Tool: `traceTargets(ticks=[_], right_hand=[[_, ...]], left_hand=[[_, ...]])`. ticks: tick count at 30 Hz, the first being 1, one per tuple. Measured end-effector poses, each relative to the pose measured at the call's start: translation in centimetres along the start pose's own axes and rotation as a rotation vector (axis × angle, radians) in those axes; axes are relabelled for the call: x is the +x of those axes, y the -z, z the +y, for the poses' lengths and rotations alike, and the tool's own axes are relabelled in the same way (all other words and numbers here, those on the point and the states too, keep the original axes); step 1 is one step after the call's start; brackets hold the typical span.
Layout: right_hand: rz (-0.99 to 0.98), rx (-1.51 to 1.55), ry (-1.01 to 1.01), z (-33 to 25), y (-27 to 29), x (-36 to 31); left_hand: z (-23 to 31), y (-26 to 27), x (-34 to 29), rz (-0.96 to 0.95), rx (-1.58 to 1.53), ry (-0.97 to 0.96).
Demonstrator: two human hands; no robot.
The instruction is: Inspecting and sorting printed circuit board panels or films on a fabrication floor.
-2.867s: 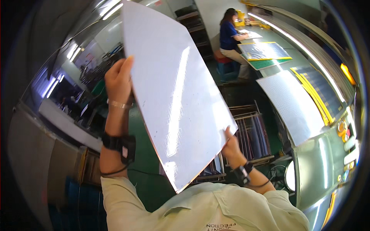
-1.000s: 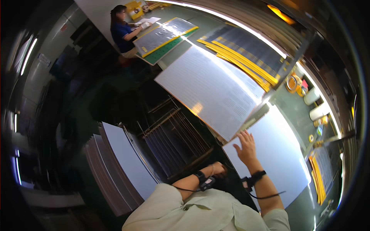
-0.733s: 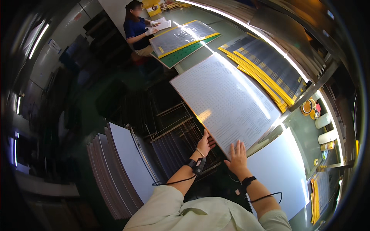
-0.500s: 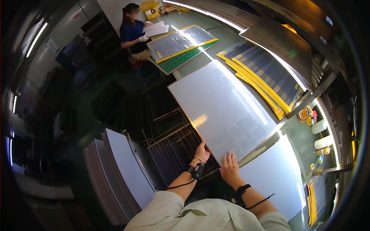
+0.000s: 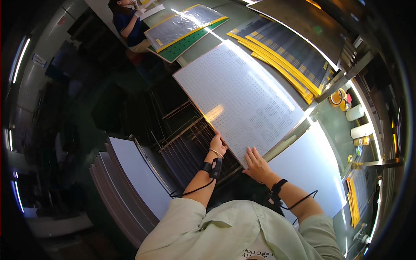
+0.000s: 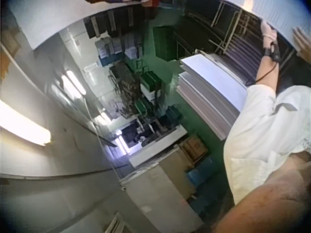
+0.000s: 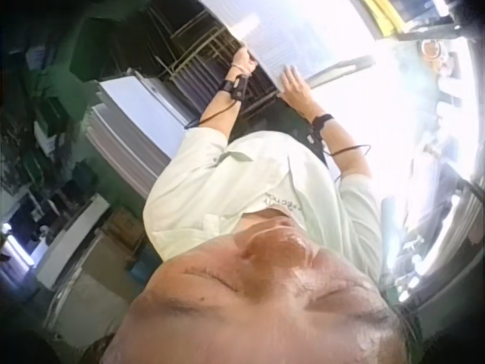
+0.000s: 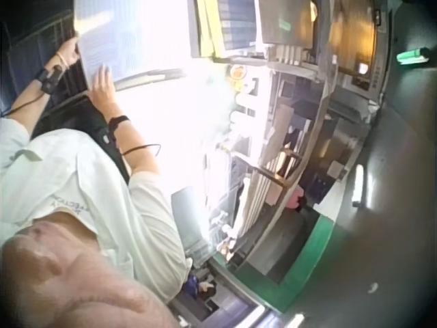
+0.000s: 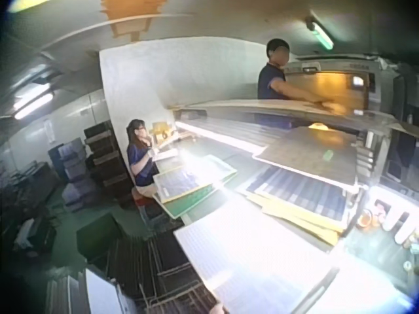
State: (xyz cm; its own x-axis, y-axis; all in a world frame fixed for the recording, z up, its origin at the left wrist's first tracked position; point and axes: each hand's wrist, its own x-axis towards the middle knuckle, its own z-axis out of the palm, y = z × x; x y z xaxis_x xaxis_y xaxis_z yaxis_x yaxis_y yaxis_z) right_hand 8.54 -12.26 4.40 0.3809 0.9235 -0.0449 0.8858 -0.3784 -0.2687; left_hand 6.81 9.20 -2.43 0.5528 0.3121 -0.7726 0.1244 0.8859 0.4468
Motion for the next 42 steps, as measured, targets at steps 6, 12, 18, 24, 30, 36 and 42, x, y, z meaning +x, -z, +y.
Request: traceTargets(ticks=[6, 12, 18, 24, 30, 36, 42], right_hand=[[-0.035, -0.190, 0.136, 0.6, -0.4, 0.0], [0.039, -0.087, 0.080, -0.1, -0.6, -0.2], [0.101, -0.038, 0.208, 1.5, 0.0, 0.1], [0.409, 0.961, -0.559, 1.8, 6.0, 2.0], [0.643, 0.703, -0.375, 5.3, 14.0, 5.9], [0.924, 0.121, 0.042, -0.2, 28.0, 5.7], [0.926, -0.050, 0.072, -3.2, 33.7, -1.2]], left_hand=[[0.4, 0.0, -0.5, 0.000, -0.085, 0.020], [-0.1, 1.4, 0.8, -0.045, -0.020, 0.014], [0.0, 1.0, 0.4, -0.074, -0.030, 0.019], [2.1, 3.1, -0.5, 0.275, 0.359, -0.596], [4.3, -1.2, 0.2, 0.193, 1.728, -1.425], [4.2, -7.0, 0.9, 0.253, 2.091, -0.864], [4.4, -8.2, 1.2, 0.256, 2.136, -0.801]])
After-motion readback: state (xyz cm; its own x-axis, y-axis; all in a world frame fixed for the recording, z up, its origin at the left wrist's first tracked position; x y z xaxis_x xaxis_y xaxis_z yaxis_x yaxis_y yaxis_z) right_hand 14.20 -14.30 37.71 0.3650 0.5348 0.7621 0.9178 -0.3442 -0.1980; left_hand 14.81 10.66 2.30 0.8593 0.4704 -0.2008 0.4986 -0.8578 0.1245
